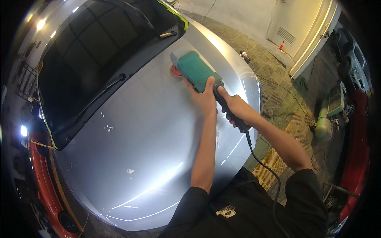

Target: The person uses a green electric polishing machine to polish the hood of a silver car. They move the polisher in circular and sweeping motions across the hood surface, covering different areas systematically.

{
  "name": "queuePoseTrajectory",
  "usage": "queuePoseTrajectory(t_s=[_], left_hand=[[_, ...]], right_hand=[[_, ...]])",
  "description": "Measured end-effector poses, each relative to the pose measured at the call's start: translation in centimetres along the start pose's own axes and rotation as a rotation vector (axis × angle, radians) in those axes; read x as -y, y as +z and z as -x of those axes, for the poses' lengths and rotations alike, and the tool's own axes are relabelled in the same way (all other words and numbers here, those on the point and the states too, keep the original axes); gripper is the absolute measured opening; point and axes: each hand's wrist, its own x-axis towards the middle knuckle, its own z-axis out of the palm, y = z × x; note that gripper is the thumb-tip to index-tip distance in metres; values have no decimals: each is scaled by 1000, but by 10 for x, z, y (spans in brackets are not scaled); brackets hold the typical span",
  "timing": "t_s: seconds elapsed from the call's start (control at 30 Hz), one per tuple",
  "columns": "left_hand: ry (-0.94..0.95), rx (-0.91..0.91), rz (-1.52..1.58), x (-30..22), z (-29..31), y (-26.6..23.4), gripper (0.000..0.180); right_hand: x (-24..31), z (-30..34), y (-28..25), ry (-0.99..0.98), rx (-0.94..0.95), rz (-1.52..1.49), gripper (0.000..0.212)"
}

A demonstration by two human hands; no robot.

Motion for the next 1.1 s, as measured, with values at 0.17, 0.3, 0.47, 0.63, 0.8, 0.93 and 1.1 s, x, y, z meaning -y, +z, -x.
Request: queuePoseTrajectory(t_s=[0.17,0.3,0.47,0.63,0.8,0.93,1.1], left_hand=[[45,-82,53,-35,27,-50,100],[61,-148,122,-58,52,-85,97],[157,-186,92,-77,67,-94,80],[29,-102,124,-73,64,-76,81],[-3,-16,56,-44,37,-54,90],[-134,24,22,-20,38,-31,102],[-421,116,173,10,92,-21,91]], right_hand=[[-2,22,35,-57,98,92,85],[0,40,60,-140,260,221,89],[-14,53,64,-214,331,156,89],[-27,52,54,-312,307,89,63],[-28,45,32,-294,155,106,55],[-33,43,14,-261,65,3,61],[-59,55,-3,-216,-1,-63,54]])
